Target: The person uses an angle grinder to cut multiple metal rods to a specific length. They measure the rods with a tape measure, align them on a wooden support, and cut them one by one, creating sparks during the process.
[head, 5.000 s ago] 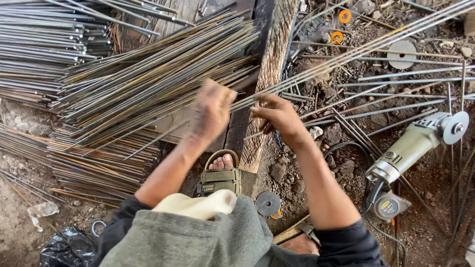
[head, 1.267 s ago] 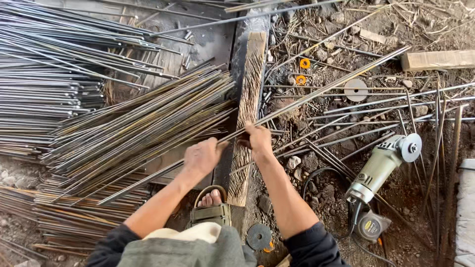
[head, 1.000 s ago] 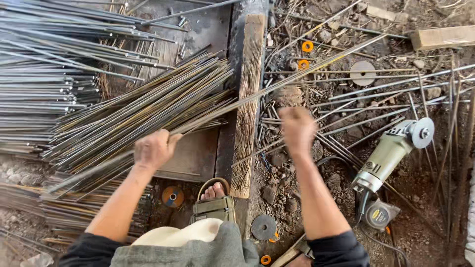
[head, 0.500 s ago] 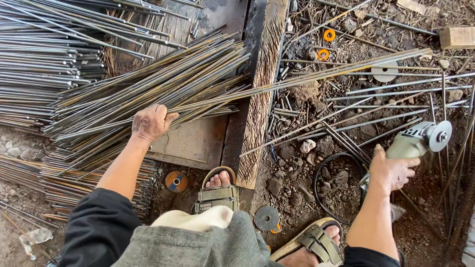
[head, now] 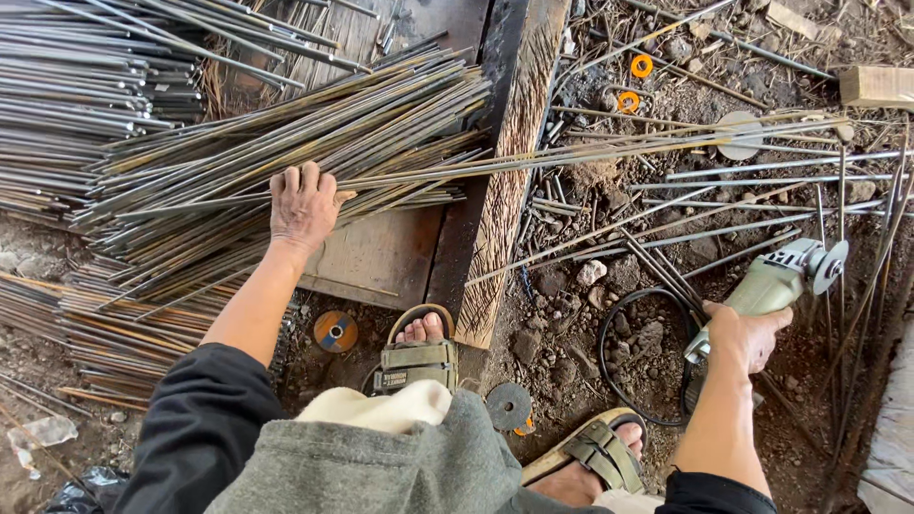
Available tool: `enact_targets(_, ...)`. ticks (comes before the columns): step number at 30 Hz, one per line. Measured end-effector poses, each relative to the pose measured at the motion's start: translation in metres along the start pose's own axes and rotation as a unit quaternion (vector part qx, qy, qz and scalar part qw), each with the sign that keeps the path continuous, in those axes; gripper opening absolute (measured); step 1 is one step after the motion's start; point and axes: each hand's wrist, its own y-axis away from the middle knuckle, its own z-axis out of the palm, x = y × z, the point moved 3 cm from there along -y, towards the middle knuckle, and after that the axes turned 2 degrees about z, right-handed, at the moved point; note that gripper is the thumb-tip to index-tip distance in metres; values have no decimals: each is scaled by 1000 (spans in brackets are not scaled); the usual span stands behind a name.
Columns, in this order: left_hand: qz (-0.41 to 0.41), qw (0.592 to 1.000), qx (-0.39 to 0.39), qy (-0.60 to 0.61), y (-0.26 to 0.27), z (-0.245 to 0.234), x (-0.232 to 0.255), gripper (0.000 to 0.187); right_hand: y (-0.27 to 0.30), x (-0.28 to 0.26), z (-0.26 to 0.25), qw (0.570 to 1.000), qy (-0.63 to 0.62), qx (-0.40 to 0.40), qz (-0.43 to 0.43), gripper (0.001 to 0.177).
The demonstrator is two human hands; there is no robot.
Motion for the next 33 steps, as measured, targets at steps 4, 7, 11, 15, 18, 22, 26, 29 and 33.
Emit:
enact_targets(4, -37, 999, -3, 19, -5, -8, 1, 44, 11, 4, -4, 991, -130, -9, -17, 75)
enact_targets(7, -37, 998, -52, 5, -3, -9, 1, 45, -6, 18, 6, 953, -301, -5, -44, 76)
enact_targets(11, -38, 999, -26, -4, -6, -16, 4, 46, 4, -5, -3, 872, -431, -113, -202, 69)
enact_targets(15, -35, 999, -15, -4, -5, -12, 4, 45, 41, -44, -14, 815, -455, -186, -306, 80)
enact_targets(18, -34, 999, -14, 9, -6, -17, 4, 42, 63, -61, -9, 790, -465, -244, -316, 82)
enact_targets(22, -30, 999, -7, 18, -9, -21, 3, 52, 119, -78, -8, 782, -483, -285, -271, 81)
enact_targets(26, -38, 996, 16, 81, -9, -13, 4, 59, 145, -81, 7, 803, -422, -278, -316, 67)
enact_targets(29, -44, 994, 5, 97, -12, -20, 5, 61, 156, -82, 15, 798, -417, -320, -295, 71)
enact_targets(33, -79, 985, 3, 151, -15, -24, 26, 61, 171, -82, 29, 790, -390, -361, -306, 80)
